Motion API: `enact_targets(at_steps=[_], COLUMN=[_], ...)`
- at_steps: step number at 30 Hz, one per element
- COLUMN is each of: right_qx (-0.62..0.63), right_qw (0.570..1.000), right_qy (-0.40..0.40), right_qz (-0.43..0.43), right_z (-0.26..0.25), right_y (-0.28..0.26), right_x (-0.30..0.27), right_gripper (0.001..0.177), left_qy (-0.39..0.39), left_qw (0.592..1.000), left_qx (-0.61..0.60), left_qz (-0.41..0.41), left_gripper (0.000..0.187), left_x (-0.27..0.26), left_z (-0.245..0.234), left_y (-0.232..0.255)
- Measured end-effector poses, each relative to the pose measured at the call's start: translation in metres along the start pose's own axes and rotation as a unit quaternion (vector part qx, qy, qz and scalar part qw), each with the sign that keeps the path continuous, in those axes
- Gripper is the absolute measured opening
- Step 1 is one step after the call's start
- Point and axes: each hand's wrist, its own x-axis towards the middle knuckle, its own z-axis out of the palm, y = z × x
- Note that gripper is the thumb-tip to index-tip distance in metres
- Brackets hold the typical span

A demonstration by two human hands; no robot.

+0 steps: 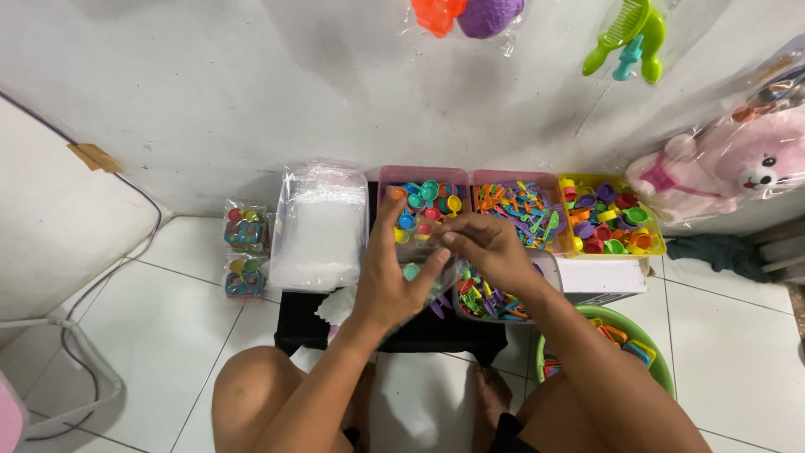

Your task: Sorting and cleaning small plastic toy components into different containers for packaging.

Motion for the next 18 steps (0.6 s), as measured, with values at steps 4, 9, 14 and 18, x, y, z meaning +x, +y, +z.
enact_targets(at_steps=[4, 9, 14, 18], right_qx=[0.034, 0.06, 0.143, 0.062], right_qw=[0.998, 0.998, 0.98, 0.976], right_qy=[-0.052, 0.006, 0.071, 0.082], right_qz=[-0.016, 0.034, 0.123, 0.19], right_z=[-0.001, 0.002, -0.006, -0.007], right_y=[0.002, 0.0, 0.025, 0.083], right_x=[0.0, 0.001, 0.013, 0.011], right_gripper=[0.017, 0.037, 0.081, 0.033], left_qy=[-0.086, -0.041, 0.023, 0.065], left_qw=[0.976, 0.941, 0.922, 0.911], left_qx=[-0.104, -0.155, -0.25, -0.279], left_qz=[-0.169, -0.297, -0.294, -0.298], left_gripper=[0.089, 0.014, 0.012, 0.011], left_x=[0.011, 0.011, 0.024, 0.028], left_z=[-0.016, -0.018, -0.036, -0.047], left_y=[-0.005, -0.025, -0.007, -0.006])
